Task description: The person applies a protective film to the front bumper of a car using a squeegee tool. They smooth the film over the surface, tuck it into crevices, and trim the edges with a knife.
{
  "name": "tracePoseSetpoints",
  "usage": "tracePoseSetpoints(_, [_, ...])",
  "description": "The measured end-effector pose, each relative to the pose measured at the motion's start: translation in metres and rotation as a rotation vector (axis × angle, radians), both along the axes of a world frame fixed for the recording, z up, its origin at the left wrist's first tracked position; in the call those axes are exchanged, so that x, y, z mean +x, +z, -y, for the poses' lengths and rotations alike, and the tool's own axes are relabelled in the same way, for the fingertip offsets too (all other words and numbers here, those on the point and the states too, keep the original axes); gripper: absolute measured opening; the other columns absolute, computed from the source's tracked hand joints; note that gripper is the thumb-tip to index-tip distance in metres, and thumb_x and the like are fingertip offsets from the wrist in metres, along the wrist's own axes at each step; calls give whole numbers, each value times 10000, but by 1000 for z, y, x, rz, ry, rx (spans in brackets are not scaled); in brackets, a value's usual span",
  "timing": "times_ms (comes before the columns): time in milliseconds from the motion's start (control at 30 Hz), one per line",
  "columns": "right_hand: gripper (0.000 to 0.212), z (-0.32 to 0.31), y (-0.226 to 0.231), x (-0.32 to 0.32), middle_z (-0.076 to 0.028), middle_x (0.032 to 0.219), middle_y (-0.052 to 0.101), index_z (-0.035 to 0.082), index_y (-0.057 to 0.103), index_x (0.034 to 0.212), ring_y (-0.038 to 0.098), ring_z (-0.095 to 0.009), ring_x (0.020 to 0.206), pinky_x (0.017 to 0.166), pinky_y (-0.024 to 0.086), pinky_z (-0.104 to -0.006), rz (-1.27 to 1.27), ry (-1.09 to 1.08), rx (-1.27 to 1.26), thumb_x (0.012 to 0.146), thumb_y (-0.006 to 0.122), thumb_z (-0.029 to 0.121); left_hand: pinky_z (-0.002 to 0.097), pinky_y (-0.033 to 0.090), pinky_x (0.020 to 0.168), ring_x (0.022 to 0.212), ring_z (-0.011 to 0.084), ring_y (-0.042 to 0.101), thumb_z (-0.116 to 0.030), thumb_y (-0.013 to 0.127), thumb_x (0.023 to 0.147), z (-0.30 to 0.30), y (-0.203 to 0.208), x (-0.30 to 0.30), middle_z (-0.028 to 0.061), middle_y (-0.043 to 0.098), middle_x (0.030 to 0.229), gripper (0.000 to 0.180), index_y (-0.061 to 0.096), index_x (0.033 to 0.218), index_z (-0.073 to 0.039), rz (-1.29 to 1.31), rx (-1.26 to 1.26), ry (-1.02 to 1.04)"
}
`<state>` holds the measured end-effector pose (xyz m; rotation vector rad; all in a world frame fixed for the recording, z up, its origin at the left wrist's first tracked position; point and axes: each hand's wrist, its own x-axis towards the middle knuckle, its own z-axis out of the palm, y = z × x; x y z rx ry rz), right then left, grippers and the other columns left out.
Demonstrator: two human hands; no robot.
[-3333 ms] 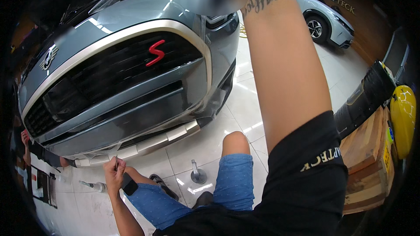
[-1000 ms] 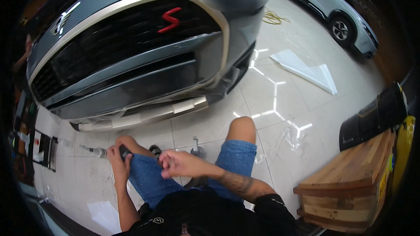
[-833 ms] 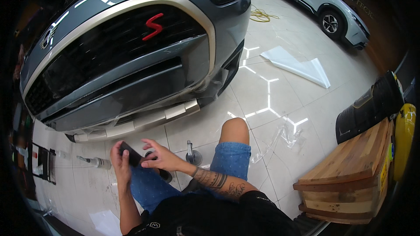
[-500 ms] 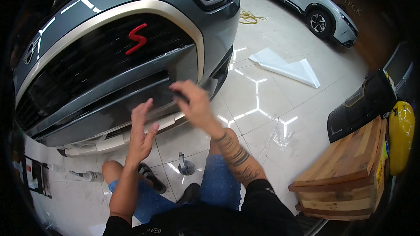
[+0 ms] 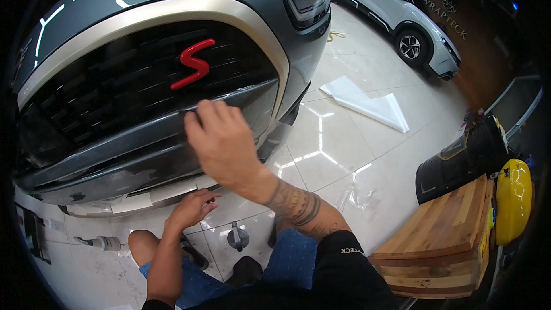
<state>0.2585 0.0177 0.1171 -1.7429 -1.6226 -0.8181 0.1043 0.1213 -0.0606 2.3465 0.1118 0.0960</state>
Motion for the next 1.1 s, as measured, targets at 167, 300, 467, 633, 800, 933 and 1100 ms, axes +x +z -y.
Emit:
tracePoseSetpoints(167, [213,-7,16,-13,-129,928,513,-33,622,897,531,-265,852,702,452,-360,27,-188,-123,708,605,63,419,490,841,941,343,630,-152,634,890,-7,7,-4,177,642,1054,307,627,1180,-52,-60,6,62])
tracePoseSetpoints(300, [72,7,20,22,-110,899,526,39,595,775,546,-290,849,706,475,-398,-16,-273,-131,703,601,35,416,494,848,950,347,633,-164,630,895,-10,1,-14,180,637,1093,311,624,1188,-58,-18,45,69])
tracePoseSetpoints(467, [216,36,28,87,-101,884,580,34,687,877,587,-298,868,747,495,-391,-34,-185,-96,737,543,-45,406,501,839,949,339,637,-160,631,896,-6,6,-11,178,635,1101,313,623,1191,-56,-52,37,51])
tracePoseSetpoints(633, [303,46,45,115,-96,939,635,37,715,970,647,-282,861,755,523,-363,-71,-81,-219,724,622,-112,401,504,822,925,336,641,-155,634,894,0,0,-9,175,637,1084,310,623,1185,-50,-34,4,30])
tracePoseSetpoints(800, [375,85,39,120,-94,990,632,74,736,998,647,-245,925,818,523,-309,-236,112,-29,719,623,-151,396,506,811,908,331,645,-156,640,887,-3,-6,-17,169,646,1051,314,624,1181,-49,-40,-9,38])
tracePoseSetpoints(933, [533,91,5,120,-113,1044,600,93,728,1023,621,-281,994,881,509,-342,-297,109,-84,623,538,-204,398,509,804,903,325,649,-143,648,876,-6,-3,-21,167,652,1034,317,627,1179,-51,-33,-19,57])
tracePoseSetpoints(1100, [504,81,3,127,-111,1033,601,91,713,1038,618,-281,972,858,504,-356,-222,103,-54,652,544,-184,402,511,803,898,318,653,-133,656,871,-6,-5,-21,170,652,1034,320,629,1178,-51,-16,-11,55])
